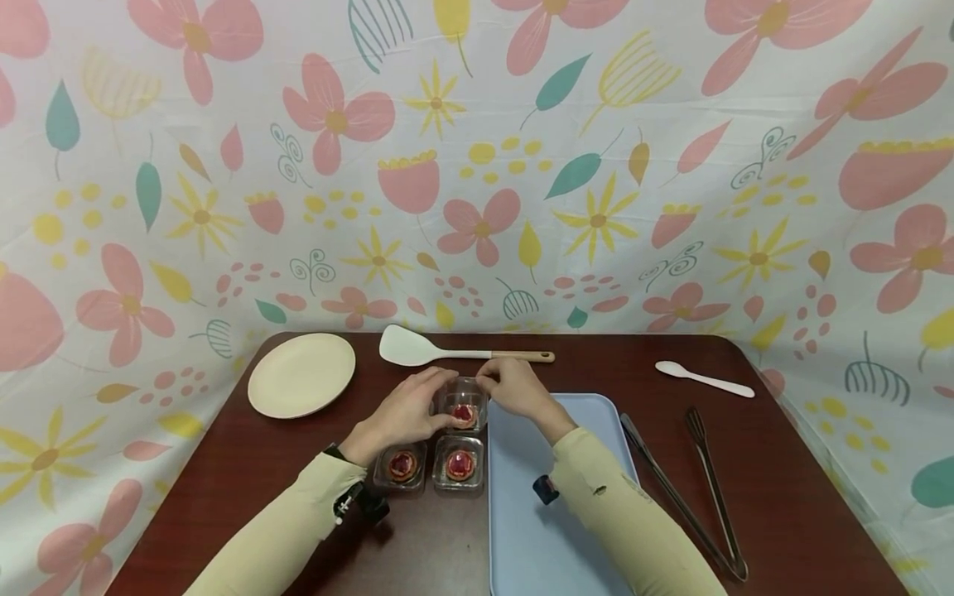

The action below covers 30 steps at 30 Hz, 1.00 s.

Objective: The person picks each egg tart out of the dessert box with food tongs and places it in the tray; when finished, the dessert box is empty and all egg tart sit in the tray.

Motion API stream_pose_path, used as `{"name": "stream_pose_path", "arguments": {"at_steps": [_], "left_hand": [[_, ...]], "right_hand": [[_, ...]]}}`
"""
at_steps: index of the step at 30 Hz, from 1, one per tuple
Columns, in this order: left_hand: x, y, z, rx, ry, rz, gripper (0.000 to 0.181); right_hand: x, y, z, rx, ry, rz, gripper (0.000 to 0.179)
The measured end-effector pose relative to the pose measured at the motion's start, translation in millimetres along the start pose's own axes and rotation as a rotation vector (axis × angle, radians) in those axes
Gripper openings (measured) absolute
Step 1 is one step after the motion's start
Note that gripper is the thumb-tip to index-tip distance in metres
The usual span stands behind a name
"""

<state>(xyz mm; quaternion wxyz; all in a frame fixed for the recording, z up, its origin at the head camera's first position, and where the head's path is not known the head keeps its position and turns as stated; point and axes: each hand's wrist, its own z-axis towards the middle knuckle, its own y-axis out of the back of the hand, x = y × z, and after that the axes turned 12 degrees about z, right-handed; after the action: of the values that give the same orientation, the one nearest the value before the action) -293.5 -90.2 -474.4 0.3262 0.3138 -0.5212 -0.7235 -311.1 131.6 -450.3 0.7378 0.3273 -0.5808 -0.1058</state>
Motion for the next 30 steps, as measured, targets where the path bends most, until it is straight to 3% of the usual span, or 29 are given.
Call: {"name": "stream_pose_path", "arguments": {"at_steps": [12,26,30], "left_hand": [[-4.9,3.3,-4.2,-0.049,-0.024,0.008,0.065],[-7.5,5.6,-12.8,-0.177,-0.111,-0.016,0.069],[-8.2,8.6,-16.8,-0.231,-0.137,-0.041,0.070]], "right_hand": [[5.6,4.1,-8.0,-0.035,0.036,0.005,0.014],[13.0,11.6,-20.0,-0.062,0.093,0.050,0.016],[15.3,13.2,-23.5,-0.055,0.089,0.075,0.025]]}}
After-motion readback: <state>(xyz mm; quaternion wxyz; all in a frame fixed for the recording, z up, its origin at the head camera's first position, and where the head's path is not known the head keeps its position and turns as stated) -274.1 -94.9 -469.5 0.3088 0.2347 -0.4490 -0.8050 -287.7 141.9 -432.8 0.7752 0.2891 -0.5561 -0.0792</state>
